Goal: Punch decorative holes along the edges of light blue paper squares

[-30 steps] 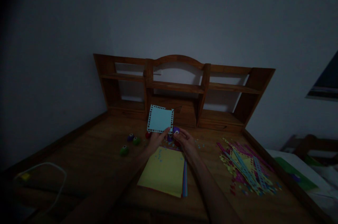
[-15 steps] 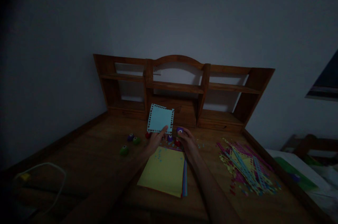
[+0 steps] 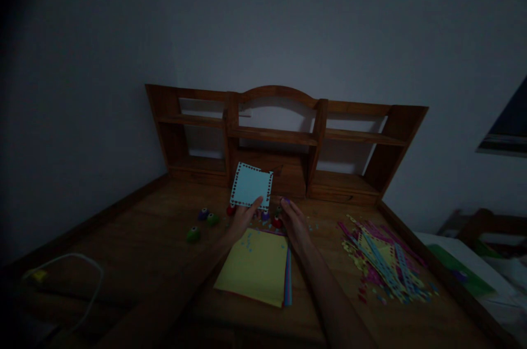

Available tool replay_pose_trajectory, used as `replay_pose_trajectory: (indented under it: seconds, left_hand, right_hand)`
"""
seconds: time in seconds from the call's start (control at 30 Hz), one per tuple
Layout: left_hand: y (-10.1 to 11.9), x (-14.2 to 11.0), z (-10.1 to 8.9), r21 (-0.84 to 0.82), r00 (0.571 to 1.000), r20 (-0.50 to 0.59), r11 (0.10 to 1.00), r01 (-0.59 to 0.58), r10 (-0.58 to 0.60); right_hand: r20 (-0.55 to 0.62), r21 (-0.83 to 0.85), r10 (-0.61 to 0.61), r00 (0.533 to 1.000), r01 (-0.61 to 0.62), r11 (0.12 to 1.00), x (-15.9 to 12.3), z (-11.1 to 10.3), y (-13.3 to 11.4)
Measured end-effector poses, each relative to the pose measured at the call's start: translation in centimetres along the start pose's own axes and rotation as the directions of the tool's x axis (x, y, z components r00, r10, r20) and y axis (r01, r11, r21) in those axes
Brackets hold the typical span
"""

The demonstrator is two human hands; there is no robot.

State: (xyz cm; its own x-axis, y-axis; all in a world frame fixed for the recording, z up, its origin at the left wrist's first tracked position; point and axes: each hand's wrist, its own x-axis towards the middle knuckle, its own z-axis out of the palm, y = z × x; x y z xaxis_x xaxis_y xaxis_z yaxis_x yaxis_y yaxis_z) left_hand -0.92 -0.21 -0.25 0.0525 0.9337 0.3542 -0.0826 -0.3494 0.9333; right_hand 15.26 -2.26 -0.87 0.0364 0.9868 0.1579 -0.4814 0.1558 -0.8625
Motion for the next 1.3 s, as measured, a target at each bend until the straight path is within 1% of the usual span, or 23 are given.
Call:
replay_pose_trajectory:
  seconds: [0.1, 0.2, 0.33, 0.43, 0.53, 0.63, 0.77, 0.83, 0.93, 1.03, 1.17, 1.3]
  left_hand:
    - [0.3, -0.2, 0.0, 0.015, 1.000, 0.008, 1.000, 0.010, -0.010]
    - [0.6, -0.2, 0.1, 0.037, 1.000, 0.013, 0.999, -0.004, 0.004]
    - [0.5, -0.2, 0.2, 0.043, 0.999, 0.043, 0.999, -0.032, 0.030]
    - [0.6, -0.2, 0.3, 0.048, 0.998, 0.043, 0.998, -0.045, 0.043]
    - [1.0, -0.4, 0.3, 0.062, 0.999, 0.038, 0.997, -0.036, 0.034]
    - [1.2, -0.5, 0.4, 0.070, 0.999, 0.045, 0.997, -0.016, 0.013]
    - [1.1, -0.5, 0.4, 0.068, 0.997, 0.075, 0.997, -0.020, 0.015]
    - [0.9, -0.5, 0.4, 0.062, 0.997, 0.074, 0.998, -0.029, 0.024]
    - [0.9, -0.5, 0.4, 0.063, 0.998, 0.067, 0.998, -0.003, -0.001]
    - [1.0, -0.5, 0.4, 0.065, 0.998, 0.068, 0.998, 0.011, -0.015]
    - [0.9, -0.4, 0.4, 0.058, 0.996, 0.092, 0.998, -0.005, 0.000]
    - [0.6, -0.4, 0.4, 0.048, 0.995, 0.103, 0.999, -0.022, 0.017]
  right_hand:
    - [-0.022, -0.004, 0.039, 0.999, -0.039, 0.999, 0.2, 0.1, 0.0]
    - [0.027, -0.051, 0.052, 0.998, -0.051, 0.997, 0.2, 0.2, 0.2]
    - [0.023, -0.150, 0.062, 0.998, -0.058, 0.987, 0.0, 0.3, 0.4]
    - [0.010, -0.251, 0.071, 0.997, -0.066, 0.966, 0.0, 0.4, 0.5]
    - [-0.002, -0.320, 0.083, 0.997, -0.080, 0.944, -0.1, 0.4, 0.5]
    - [0.029, -0.358, 0.083, 0.996, -0.068, 0.931, -0.1, 0.3, 0.7]
    - [0.034, -0.350, 0.087, 0.996, -0.070, 0.934, -0.1, 0.1, 0.9]
    - [0.039, -0.328, 0.107, 0.994, -0.088, 0.941, 0.0, 0.0, 1.0]
    - [0.057, -0.297, 0.135, 0.989, -0.112, 0.948, 0.1, -0.1, 1.1]
    - [0.085, -0.292, 0.127, 0.988, -0.098, 0.952, 0.2, -0.3, 1.2]
    - [0.101, -0.316, 0.108, 0.989, -0.071, 0.946, 0.2, -0.4, 1.3]
    - [0.113, -0.331, 0.113, 0.987, -0.070, 0.941, 0.0, -0.2, 1.1]
